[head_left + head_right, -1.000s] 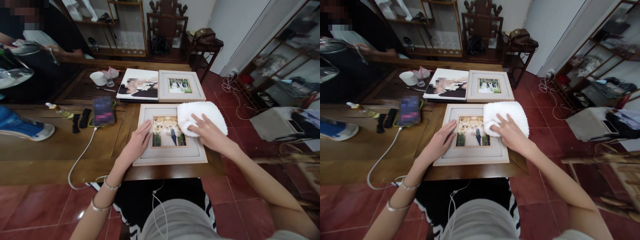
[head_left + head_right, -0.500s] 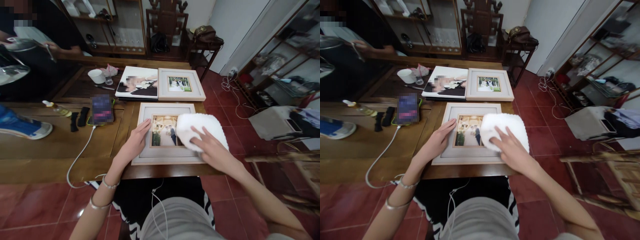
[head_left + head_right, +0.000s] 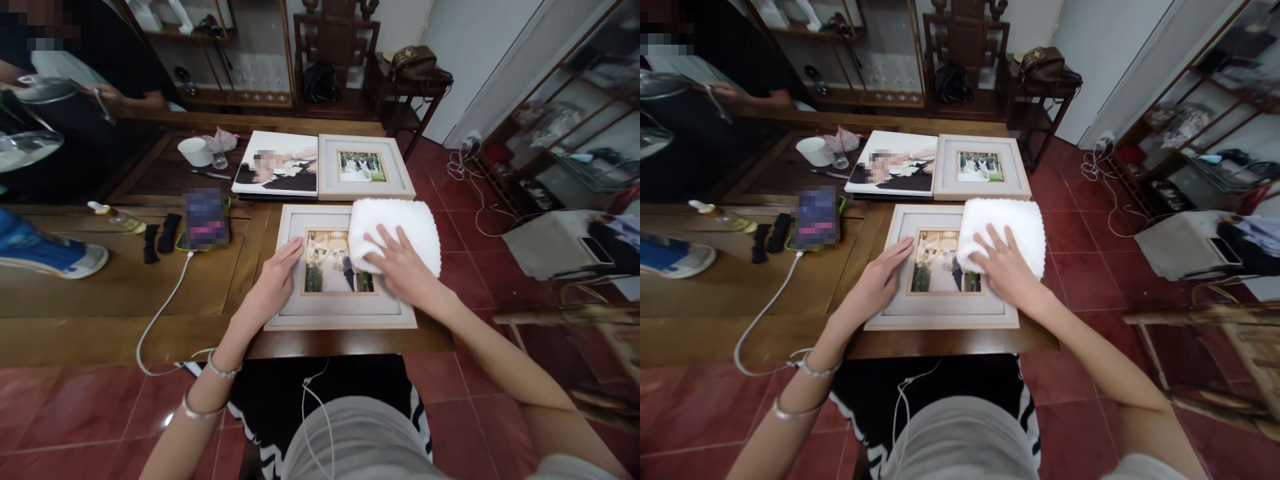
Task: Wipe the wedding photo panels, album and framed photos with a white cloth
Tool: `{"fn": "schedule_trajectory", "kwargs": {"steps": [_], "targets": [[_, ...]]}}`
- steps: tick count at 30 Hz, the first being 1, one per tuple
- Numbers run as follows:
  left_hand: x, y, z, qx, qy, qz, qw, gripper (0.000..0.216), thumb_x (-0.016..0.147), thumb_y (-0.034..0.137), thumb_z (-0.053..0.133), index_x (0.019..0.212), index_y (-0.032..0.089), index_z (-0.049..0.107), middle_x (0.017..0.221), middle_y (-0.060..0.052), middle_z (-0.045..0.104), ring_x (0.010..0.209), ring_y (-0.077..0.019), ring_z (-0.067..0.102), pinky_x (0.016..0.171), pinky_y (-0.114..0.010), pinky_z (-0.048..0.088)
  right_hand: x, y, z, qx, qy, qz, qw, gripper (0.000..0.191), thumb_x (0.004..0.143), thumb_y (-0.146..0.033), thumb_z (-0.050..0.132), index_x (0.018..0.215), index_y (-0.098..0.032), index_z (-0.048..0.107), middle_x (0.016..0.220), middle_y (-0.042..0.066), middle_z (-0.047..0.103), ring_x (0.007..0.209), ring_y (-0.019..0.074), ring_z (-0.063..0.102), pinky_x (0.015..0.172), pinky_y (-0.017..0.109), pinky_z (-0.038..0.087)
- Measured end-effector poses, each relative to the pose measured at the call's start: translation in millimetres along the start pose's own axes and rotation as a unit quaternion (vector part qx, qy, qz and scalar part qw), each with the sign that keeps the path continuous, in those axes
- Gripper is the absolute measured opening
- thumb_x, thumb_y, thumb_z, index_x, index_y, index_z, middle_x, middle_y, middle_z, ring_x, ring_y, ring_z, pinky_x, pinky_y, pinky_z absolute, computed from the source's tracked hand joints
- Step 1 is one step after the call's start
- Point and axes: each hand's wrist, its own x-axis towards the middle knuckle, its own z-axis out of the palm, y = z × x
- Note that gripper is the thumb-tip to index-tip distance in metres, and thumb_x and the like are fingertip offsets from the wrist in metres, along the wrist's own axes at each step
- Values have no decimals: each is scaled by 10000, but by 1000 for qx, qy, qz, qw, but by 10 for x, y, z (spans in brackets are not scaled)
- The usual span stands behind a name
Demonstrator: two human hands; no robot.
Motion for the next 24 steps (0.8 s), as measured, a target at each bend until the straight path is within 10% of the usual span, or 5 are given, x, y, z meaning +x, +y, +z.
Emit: {"fn": "schedule_trajectory", "kwargs": {"steps": [10, 24], "targets": [[-3, 36, 8, 1, -5, -29, 1000, 649, 840, -6, 374, 1459, 149, 491, 1556, -126, 440, 1471, -257, 364, 1229, -512, 287, -891, -508, -476, 198, -129, -118, 965, 657, 573, 77, 394, 1095, -221, 661, 1556, 26, 459, 1517, 184, 230, 1260, 458, 237], [10, -18, -15, -3, -17, -3, 1000, 630, 866, 0, 355, 1470, 137, 468, 1550, -147, 442, 1473, -248, 360, 1225, -522, 296, 500, 349, 94, 12, 109, 39, 993, 638, 723, 64, 417, 1328, -89, 550, 1568, 192, 407, 1524, 351, 185, 1206, 635, 221]]}}
